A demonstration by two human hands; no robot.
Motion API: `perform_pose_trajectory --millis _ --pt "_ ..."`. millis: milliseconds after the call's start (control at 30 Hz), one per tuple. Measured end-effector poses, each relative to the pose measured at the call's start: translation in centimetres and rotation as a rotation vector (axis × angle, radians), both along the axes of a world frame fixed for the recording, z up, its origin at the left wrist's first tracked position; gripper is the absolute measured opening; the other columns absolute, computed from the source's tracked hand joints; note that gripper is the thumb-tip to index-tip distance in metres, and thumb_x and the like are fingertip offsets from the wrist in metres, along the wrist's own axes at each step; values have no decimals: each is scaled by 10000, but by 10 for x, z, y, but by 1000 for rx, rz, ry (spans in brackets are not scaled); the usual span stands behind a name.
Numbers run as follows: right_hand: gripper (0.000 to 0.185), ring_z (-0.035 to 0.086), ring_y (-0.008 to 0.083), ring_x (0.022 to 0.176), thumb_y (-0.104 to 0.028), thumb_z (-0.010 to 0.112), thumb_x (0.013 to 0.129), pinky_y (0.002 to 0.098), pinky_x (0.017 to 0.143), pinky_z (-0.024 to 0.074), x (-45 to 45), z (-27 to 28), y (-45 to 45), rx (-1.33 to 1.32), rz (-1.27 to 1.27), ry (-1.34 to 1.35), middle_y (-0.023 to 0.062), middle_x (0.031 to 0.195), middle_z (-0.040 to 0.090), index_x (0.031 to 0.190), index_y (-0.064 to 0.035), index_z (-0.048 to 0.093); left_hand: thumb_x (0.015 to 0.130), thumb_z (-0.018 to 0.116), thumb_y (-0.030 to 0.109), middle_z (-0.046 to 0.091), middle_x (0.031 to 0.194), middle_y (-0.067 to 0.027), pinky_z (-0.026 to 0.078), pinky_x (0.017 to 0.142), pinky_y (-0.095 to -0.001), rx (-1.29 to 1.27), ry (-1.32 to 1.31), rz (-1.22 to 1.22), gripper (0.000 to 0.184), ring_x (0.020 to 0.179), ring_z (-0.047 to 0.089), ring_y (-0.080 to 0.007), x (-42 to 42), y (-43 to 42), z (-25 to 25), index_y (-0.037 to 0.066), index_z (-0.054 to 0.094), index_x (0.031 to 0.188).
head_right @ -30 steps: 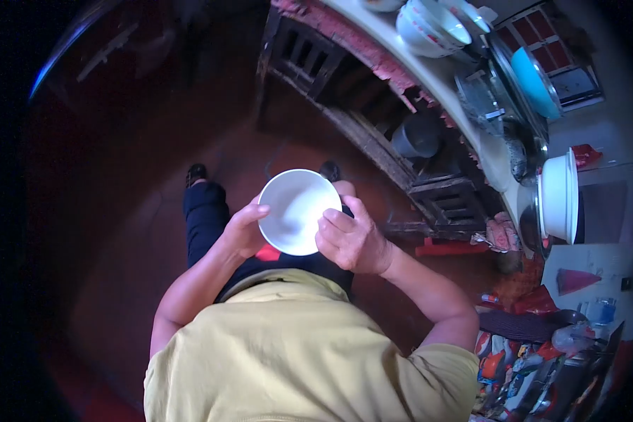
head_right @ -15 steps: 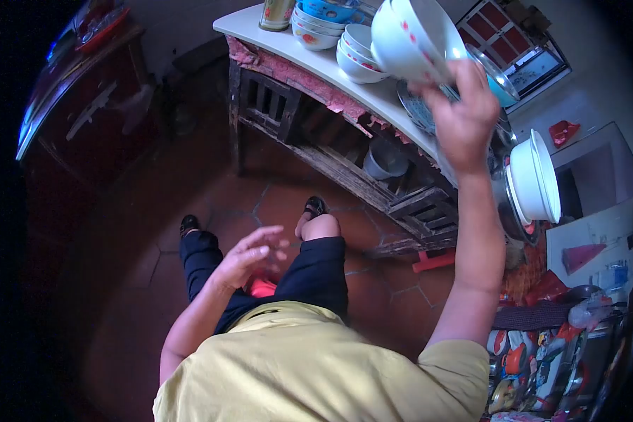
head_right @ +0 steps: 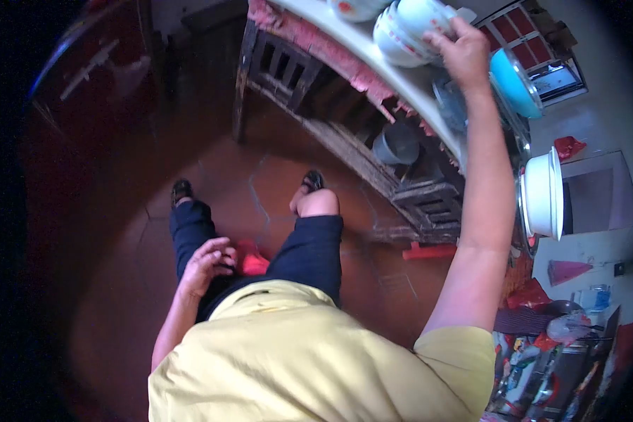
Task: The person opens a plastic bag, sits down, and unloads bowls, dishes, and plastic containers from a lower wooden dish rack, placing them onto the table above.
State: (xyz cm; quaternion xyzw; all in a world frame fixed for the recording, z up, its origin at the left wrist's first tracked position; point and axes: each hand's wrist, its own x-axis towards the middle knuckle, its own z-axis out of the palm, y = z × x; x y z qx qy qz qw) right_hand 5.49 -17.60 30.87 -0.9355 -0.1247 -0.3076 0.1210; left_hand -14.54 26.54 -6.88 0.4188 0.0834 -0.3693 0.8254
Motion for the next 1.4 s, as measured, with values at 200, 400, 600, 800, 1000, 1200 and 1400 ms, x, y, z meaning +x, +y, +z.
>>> perform_pose_trajectory --millis 200,400,600,800,1000,1200,1400 --pt "279 579 79 875 -223 639 917 253 810 465 9 5 -19 -11 7 248 38 950 679 1080 3 635 931 530 160 608 1120 -121 549 770 -322 -2 -28 76 404 930 626 -197 -4 -4 -12 24 479 1308" --pt "329 604 259 892 -214 720 822 345 818 473 -34 -16 33 -716 -133 -418 106 987 651 1089 -39 644 943 522 151 584 1145 -125 543 798 -328 -50 -23 73 413 953 619 -209 2 0 -20 16 452 1328" --pt "236 623 290 842 18 704 747 386 790 485 -125 -135 70 -483 86 -331 123 934 643 975 7 646 954 512 163 573 1156 -127 534 829 -345 -151 30 121 415 969 612 -209 9 5 -22 16 441 1336" --pt "239 582 342 1002 15 561 806 372 844 469 -122 -278 -28 -3 -317 333 211 1035 574 1042 39 594 953 526 204 579 1172 -142 534 838 -363 -178 71 122 444 993 615 -227 19 1 -25 14 426 1342" --pt "417 631 287 966 -66 514 908 403 766 560 -43 -320 -207 1339 -1019 210 141 1167 552 1318 -32 446 946 535 217 582 1188 -169 547 834 -387 -172 135 169 467 1012 619 -244 30 -7 -26 11 415 1348" --pt "360 633 284 944 -58 535 881 400 769 548 -30 -350 -304 1378 -1136 153 135 1118 576 1236 -25 489 933 558 230 574 1190 -170 541 828 -386 -105 189 221 482 1008 616 -251 40 -14 -23 24 418 1345" --pt "303 635 281 922 -51 556 854 397 773 536 -40 -377 -336 1371 -1146 120 130 1070 601 1154 -17 533 928 579 259 575 1183 -153 533 828 -390 -51 240 227 486 1010 613 -250 50 -19 -21 46 430 1339"
